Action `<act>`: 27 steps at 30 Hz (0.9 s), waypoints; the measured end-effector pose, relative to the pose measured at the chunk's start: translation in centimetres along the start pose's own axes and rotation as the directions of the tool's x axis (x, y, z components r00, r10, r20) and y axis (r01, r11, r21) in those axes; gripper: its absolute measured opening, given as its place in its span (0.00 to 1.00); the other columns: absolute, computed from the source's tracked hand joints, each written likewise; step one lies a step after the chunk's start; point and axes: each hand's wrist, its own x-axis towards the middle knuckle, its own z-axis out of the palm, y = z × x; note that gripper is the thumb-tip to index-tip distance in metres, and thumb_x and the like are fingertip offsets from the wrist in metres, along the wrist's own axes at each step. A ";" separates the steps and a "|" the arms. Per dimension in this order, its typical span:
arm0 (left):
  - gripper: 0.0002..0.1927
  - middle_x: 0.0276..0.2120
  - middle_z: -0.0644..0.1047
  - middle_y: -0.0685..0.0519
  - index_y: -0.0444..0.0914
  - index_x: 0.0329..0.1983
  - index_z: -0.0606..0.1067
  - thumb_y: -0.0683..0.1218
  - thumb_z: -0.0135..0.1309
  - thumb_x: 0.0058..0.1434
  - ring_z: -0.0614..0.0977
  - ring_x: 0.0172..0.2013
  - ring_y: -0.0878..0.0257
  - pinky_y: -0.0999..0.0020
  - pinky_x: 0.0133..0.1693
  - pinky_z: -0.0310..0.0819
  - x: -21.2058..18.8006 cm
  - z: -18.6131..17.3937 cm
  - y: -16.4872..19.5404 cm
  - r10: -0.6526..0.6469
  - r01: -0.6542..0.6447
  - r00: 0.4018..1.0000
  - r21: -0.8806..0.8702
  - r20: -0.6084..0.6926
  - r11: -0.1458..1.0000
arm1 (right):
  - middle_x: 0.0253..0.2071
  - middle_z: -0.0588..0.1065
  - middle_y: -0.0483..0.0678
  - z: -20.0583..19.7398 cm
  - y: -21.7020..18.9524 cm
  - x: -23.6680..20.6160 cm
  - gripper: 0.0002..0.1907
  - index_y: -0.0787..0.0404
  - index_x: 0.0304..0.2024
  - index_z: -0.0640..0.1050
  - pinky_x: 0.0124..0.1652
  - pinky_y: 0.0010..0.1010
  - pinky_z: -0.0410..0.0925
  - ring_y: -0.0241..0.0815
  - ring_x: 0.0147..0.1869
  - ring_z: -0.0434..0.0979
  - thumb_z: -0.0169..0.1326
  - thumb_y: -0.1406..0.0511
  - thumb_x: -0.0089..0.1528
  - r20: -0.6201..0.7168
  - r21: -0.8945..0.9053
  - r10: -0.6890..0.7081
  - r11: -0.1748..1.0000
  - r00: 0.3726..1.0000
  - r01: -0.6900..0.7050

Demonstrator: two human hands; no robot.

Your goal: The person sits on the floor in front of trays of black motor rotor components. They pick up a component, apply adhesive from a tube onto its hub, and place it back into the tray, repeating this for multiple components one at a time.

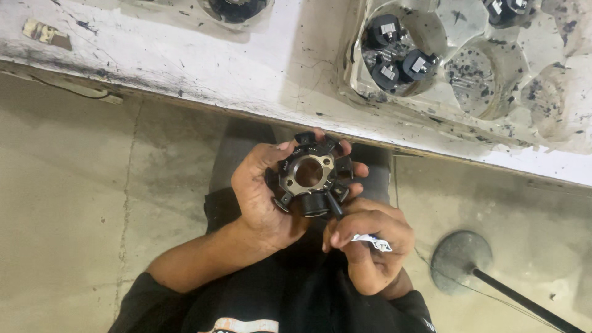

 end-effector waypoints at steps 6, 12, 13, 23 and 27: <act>0.20 0.50 0.75 0.37 0.33 0.52 0.73 0.53 0.51 0.64 0.81 0.51 0.37 0.46 0.51 0.81 0.3 -0.1 0.0 -0.012 0.012 0.998 0.005 -0.069 1.000 | 0.30 0.73 0.51 -0.2 0.3 -0.3 0.06 0.68 0.35 0.75 0.31 0.30 0.73 0.42 0.28 0.77 0.47 0.77 0.64 -0.021 0.008 0.056 0.998 0.998 -0.056; 0.21 0.49 0.76 0.36 0.32 0.52 0.74 0.53 0.50 0.65 0.81 0.50 0.37 0.46 0.49 0.81 0.4 -0.4 0.0 -0.017 0.016 0.998 -0.021 -0.058 1.000 | 0.30 0.72 0.51 -0.2 0.5 -0.8 0.06 0.68 0.35 0.75 0.30 0.31 0.73 0.41 0.28 0.74 0.50 0.74 0.67 -0.059 0.091 0.097 0.992 0.994 -0.092; 0.22 0.49 0.76 0.35 0.32 0.52 0.74 0.53 0.50 0.65 0.81 0.49 0.37 0.46 0.49 0.81 0.4 -0.5 -0.1 -0.018 0.017 0.998 -0.027 -0.054 0.999 | 0.29 0.72 0.50 -0.3 0.5 -0.8 0.06 0.68 0.35 0.75 0.28 0.30 0.73 0.40 0.26 0.74 0.50 0.72 0.68 -0.034 0.118 0.105 0.988 0.994 -0.101; 0.21 0.49 0.76 0.35 0.32 0.50 0.74 0.53 0.49 0.64 0.80 0.50 0.37 0.47 0.51 0.79 0.9 -1.0 -0.2 -0.086 0.077 0.993 -0.102 -0.083 0.992 | 0.29 0.71 0.51 -0.5 1.0 -0.9 0.07 0.68 0.36 0.74 0.28 0.32 0.72 0.37 0.25 0.69 0.48 0.70 0.68 -0.010 0.223 0.147 0.965 0.989 -0.141; 0.22 0.50 0.75 0.34 0.31 0.51 0.73 0.54 0.50 0.65 0.79 0.51 0.38 0.49 0.52 0.79 1.1 -1.5 -0.3 -0.121 0.114 0.992 -0.146 -0.036 0.983 | 0.31 0.73 0.51 -0.5 1.0 -0.9 0.07 0.69 0.38 0.75 0.29 0.32 0.73 0.37 0.25 0.71 0.45 0.73 0.65 -0.020 0.190 0.163 0.969 0.986 -0.156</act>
